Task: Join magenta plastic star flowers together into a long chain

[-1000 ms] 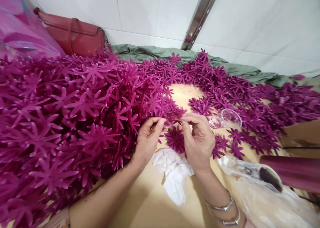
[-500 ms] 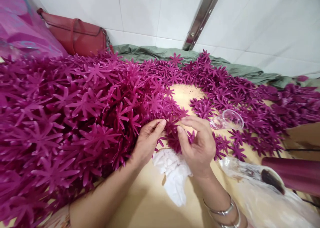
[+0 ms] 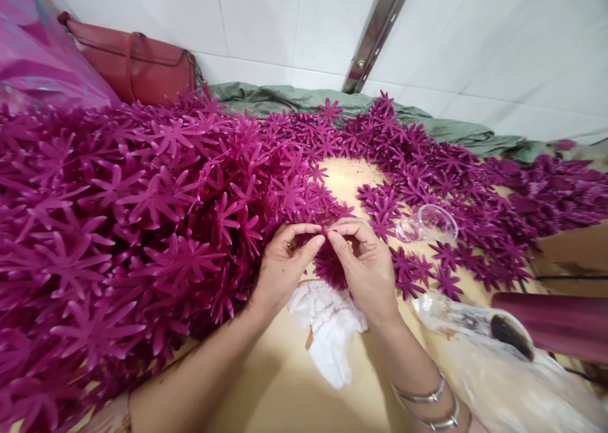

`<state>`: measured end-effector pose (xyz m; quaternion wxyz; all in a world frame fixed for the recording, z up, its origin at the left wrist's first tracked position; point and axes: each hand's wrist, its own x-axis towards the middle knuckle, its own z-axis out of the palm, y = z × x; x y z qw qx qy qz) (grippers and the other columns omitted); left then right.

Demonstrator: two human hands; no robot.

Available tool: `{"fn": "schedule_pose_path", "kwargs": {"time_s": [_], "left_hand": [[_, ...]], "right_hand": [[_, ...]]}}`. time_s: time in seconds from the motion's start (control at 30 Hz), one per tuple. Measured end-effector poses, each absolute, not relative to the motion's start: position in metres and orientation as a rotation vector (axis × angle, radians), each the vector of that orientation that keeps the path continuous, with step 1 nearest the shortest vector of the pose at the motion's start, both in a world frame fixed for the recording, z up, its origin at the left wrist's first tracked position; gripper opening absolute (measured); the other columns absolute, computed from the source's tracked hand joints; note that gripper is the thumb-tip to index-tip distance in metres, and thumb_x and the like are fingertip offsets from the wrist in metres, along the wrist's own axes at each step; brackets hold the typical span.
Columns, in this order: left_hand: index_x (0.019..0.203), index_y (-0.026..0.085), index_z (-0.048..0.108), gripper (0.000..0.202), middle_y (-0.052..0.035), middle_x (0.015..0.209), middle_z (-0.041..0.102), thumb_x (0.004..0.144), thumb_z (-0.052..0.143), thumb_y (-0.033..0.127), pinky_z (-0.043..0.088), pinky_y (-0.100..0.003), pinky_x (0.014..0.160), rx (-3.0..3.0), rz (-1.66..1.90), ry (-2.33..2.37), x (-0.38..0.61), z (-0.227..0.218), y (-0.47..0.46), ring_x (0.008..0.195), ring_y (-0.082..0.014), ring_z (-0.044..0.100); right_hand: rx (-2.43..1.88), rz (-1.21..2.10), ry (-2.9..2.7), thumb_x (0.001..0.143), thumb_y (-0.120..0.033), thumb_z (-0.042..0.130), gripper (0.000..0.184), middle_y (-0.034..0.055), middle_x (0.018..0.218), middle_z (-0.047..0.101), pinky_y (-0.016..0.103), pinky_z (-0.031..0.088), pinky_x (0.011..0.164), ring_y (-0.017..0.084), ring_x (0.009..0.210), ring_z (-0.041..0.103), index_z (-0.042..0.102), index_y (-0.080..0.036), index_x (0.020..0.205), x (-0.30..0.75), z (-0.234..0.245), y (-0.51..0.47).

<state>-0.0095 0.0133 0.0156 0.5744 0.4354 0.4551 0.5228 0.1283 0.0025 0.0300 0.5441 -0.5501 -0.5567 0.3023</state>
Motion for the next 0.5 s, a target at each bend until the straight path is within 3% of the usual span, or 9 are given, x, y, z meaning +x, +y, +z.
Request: {"fn": "schedule_pose_path", "kwargs": {"time_s": [0.17, 0.27, 0.5], "left_hand": [[0.104, 0.019, 0.075, 0.027, -0.0058, 0.108, 0.071, 0.083, 0.076, 0.036, 0.052, -0.018, 0.057, 1.007, 1.182, 1.067, -0.01, 0.018, 0.014, 0.077, -0.0119, 0.064], [0.098, 0.019, 0.074, 0.026, -0.0038, 0.097, 0.07, 0.082, 0.077, 0.039, 0.046, -0.017, 0.046, 0.978, 1.141, 1.079, -0.011, 0.022, 0.013, 0.067, -0.0106, 0.059], [0.093, 0.019, 0.072, 0.024, -0.0008, 0.083, 0.067, 0.082, 0.076, 0.039, 0.042, -0.018, 0.044, 0.97, 1.084, 1.104, -0.012, 0.026, 0.013, 0.062, -0.0109, 0.056]], "right_hand": [[-1.28, 0.834, -1.266, 0.09, -0.032, 0.074, 0.01, 0.0023, 0.091, 0.068, 0.034, 0.051, 0.085, 0.018, 0.089, 0.064, 0.071, -0.022, 0.088, 0.131, 0.026, 0.002], [-1.263, 0.879, -1.221, 0.089, -0.032, 0.076, 0.011, 0.0008, 0.088, 0.068, 0.031, 0.051, 0.082, 0.016, 0.085, 0.063, 0.072, -0.023, 0.087, 0.132, 0.024, 0.003], [-1.263, 0.936, -1.206, 0.09, -0.037, 0.075, 0.014, 0.0008, 0.088, 0.071, 0.031, 0.052, 0.082, 0.016, 0.084, 0.064, 0.073, -0.022, 0.089, 0.134, 0.025, 0.003]]}}
